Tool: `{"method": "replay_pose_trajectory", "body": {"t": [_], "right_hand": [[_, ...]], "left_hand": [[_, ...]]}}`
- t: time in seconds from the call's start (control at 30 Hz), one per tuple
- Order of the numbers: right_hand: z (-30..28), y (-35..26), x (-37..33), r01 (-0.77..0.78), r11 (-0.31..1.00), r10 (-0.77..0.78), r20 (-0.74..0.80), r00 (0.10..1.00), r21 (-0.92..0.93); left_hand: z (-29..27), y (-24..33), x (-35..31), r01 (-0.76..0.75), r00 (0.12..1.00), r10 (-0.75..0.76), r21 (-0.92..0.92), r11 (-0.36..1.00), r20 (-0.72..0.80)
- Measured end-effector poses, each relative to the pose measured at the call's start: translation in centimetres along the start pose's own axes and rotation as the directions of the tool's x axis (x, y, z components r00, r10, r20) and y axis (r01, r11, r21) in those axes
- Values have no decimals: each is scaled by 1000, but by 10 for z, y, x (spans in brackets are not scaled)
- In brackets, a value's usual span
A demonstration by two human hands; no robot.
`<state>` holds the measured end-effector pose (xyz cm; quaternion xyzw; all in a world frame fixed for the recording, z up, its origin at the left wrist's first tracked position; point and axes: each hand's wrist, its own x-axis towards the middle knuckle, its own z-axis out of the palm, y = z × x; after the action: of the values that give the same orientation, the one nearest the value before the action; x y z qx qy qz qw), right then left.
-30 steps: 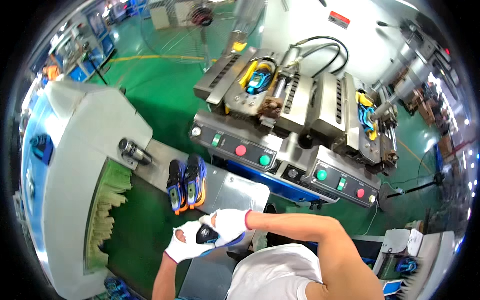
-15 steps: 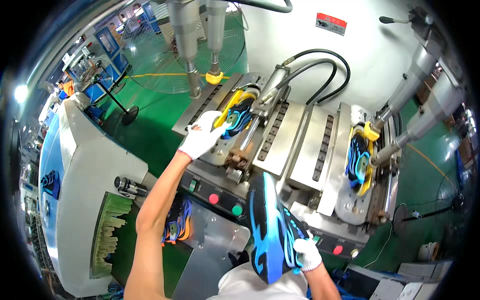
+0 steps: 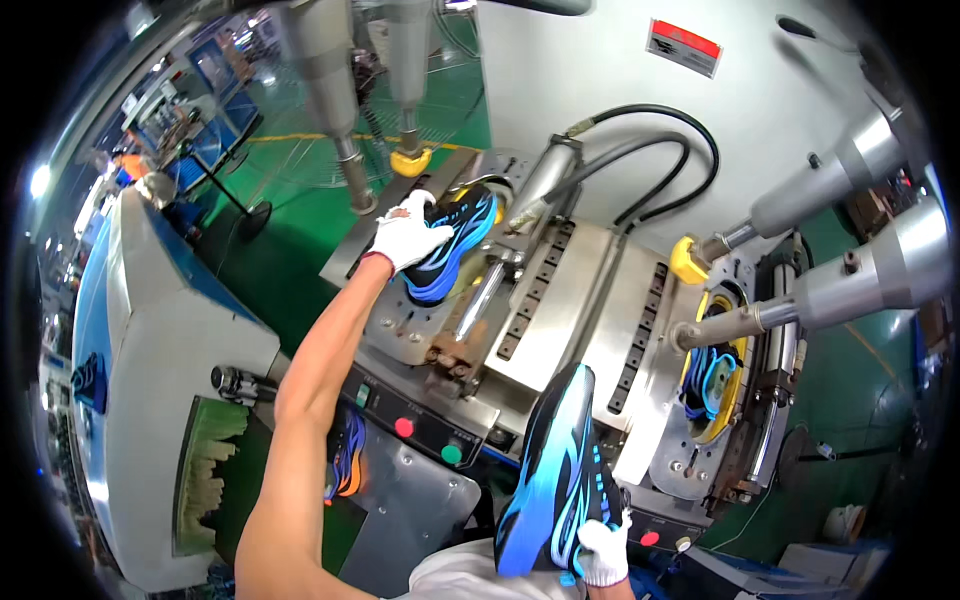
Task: The person uses machinery to process athletic shoes, taking them from a conveyor, placing them into a forming machine by hand, and then placing them onto a rack.
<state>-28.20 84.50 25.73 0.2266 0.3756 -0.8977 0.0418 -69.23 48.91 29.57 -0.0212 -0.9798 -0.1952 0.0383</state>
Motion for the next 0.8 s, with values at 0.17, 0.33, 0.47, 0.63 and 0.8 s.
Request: {"method": "replay_pose_trajectory", "body": {"t": [0.17, 0.33, 0.47, 0.63, 0.8], "right_hand": [[87, 8, 46, 86, 967, -72, 70, 995, -238], [252, 35, 164, 230, 865, -103, 292, 951, -446], [337, 71, 275, 94, 688, -43, 90, 995, -720], [283, 98, 478, 223, -272, -613, 347, 709, -936], [277, 113, 470, 296, -10, -490, 263, 831, -955]], "left_hand": [[-72, -17, -154, -135, 926, 53, -197, 971, -375], [-72, -92, -353, -150, 927, 2, -365, 919, -375], [-34, -114, -495, 163, 956, -239, -371, 914, -170], [62, -123, -572, 436, 894, -444, -328, 838, 57], [155, -132, -651, 537, 826, -557, -175, 825, -90]]}}
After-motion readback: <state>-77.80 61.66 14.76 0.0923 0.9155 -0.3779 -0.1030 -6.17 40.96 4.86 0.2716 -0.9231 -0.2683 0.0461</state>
